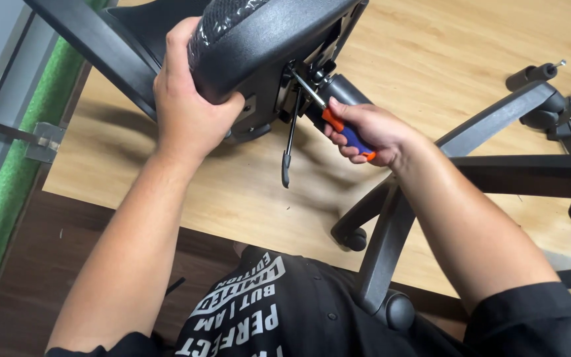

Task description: The recorder uses a screwdriver to attach a mounting plate to the bottom of an office chair seat.

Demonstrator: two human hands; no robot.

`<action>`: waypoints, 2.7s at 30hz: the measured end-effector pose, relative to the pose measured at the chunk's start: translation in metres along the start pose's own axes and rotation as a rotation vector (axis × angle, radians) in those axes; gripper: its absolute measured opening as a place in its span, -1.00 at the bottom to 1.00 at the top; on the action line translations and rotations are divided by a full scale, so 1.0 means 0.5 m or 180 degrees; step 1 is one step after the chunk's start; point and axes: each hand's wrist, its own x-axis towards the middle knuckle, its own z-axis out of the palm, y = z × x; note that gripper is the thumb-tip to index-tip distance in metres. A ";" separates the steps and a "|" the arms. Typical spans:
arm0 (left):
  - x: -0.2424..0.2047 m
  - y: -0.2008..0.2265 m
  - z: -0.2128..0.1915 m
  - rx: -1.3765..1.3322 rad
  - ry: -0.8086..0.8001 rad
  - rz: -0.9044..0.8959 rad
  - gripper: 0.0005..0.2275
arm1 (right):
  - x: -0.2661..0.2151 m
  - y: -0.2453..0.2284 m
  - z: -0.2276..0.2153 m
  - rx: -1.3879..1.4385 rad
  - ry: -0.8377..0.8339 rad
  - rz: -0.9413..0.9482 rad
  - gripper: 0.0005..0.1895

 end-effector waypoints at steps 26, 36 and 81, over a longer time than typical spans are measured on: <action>0.005 0.022 -0.007 0.0226 0.0051 0.0024 -0.33 | -0.013 0.051 0.040 -0.3943 0.2339 -0.2241 -0.57; 0.005 0.010 -0.007 0.0256 -0.0007 -0.0082 -0.35 | 0.009 0.009 0.003 0.0208 0.0075 -0.0004 -0.47; 0.007 0.017 -0.001 0.0322 0.0079 -0.0100 -0.27 | -0.036 -0.036 0.098 -0.1515 0.1469 -0.0326 -0.67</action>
